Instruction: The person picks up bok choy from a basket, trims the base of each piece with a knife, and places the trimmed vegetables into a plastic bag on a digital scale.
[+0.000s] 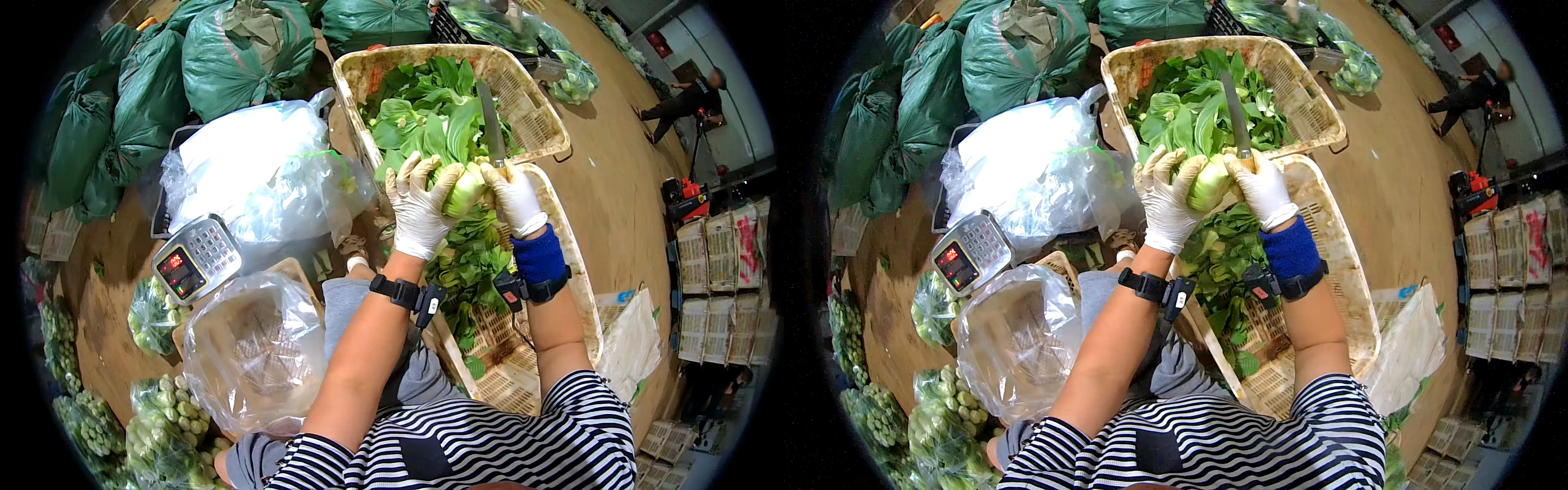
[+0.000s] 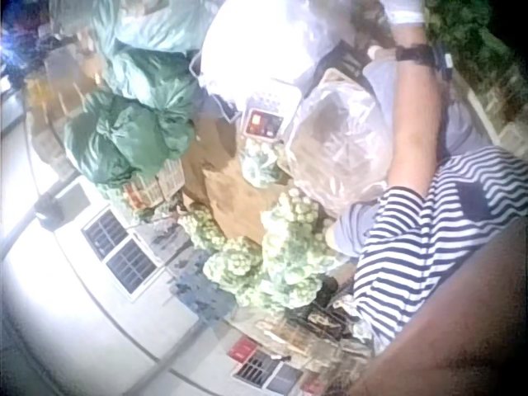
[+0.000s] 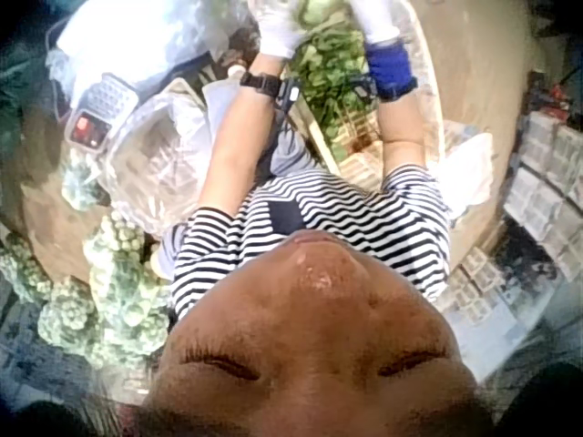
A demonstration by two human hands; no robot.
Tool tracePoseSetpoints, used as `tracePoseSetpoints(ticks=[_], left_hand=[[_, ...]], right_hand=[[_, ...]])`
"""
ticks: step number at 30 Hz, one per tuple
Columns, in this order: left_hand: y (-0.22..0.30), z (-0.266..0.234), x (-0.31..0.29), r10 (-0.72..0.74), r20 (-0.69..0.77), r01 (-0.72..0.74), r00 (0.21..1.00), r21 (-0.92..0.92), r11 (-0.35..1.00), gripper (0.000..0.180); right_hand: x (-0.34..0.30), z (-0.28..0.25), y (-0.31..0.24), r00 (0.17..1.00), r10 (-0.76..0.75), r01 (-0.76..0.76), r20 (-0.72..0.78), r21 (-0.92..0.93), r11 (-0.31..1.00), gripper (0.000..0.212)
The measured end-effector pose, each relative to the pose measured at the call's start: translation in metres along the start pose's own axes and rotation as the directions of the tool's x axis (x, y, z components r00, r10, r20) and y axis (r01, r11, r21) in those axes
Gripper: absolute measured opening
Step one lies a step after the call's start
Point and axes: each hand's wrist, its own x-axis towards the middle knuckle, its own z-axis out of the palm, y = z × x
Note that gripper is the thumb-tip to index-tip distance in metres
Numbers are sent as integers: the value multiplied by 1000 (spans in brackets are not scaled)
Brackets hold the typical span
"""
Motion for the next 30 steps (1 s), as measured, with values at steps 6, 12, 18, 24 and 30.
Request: tracePoseSetpoints(ticks=[6,12,18,24,30], left_hand=[[2,-1,-3,4,33,-6,999,55,998,56],[4,2,1,-117,-93,115,989,-25,993,77],[-11,5,4,-241,-137,178,961,-360,916,91],[-11,7,6,-337,247,374,908,-842,390,92],[-13,7,-1,-173,531,557,829,-808,193,88]], right_hand=[[-6,-8,21,986,167,-160,-21,186,969,20],[-36,47,28,927,122,61,-355,463,884,16],[7,16,-5,895,-51,153,-442,199,968,11],[73,-65,-5,886,-179,100,-428,-200,975,24],[-28,1,9,901,-433,419,14,-286,862,45]])
